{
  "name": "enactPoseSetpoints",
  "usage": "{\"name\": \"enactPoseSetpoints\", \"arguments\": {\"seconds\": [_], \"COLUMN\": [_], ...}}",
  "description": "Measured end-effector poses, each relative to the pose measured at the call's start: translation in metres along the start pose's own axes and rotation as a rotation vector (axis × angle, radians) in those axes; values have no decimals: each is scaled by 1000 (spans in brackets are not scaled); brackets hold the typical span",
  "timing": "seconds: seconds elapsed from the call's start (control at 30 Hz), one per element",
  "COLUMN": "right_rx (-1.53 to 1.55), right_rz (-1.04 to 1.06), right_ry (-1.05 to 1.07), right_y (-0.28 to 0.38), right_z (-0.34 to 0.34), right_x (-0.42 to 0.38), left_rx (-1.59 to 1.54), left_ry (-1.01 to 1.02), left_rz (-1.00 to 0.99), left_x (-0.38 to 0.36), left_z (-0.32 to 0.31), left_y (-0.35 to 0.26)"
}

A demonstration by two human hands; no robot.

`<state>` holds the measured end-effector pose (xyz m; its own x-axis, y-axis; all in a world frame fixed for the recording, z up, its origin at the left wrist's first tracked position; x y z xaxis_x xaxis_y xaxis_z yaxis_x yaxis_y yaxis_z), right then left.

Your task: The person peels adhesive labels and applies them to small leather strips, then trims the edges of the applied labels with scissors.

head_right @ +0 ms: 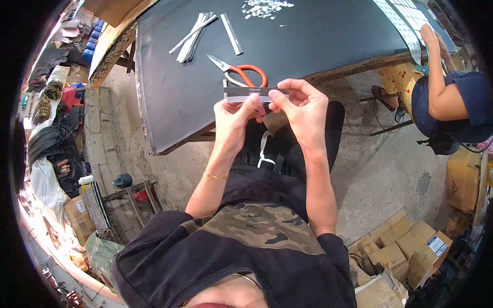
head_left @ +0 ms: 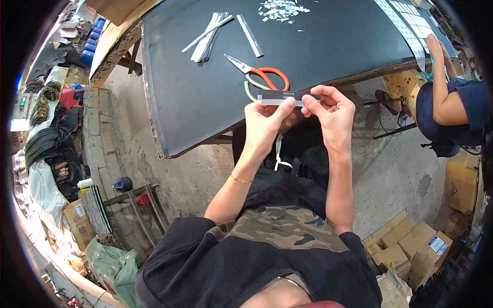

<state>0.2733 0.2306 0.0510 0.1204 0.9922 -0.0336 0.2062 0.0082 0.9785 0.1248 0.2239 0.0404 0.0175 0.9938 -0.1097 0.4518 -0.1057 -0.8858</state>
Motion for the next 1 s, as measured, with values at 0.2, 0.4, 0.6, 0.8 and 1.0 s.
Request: {"name": "enactPoseSetpoints", "arguments": {"seconds": [0.2, 0.4, 0.6, 0.8, 1.0], "right_rx": [-49, -93, -198, -212, -280], "right_rz": [-11, -33, -9, 0, 9], "right_ry": [25, 134, 191, 215, 343], "right_y": [0, 9, 4, 2, 11], "right_z": [4, 21, 16, -1, -33], "right_x": [-1, 8, 10, 16, 33], "left_rx": [-119, -50, -49, -97, -105], "left_ry": [-34, -22, -26, -61, -55], "left_rz": [-11, -81, -74, -23, -67], "left_x": [1, 0, 0, 4, 13], "left_z": [-4, -2, 0, 11, 21], "left_y": [8, 2, 4, 10, 7]}}
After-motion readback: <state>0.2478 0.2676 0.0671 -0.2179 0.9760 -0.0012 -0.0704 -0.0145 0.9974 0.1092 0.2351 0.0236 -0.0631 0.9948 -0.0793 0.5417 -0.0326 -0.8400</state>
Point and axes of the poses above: each hand's wrist, its own x-axis towards the middle knuckle, its own z-axis out of the back of the hand, y = z × x, the point moved 5 cm from there along x, towards the middle knuckle, and after that the axes turned 7 degrees about -x, right-handed, at the moved point
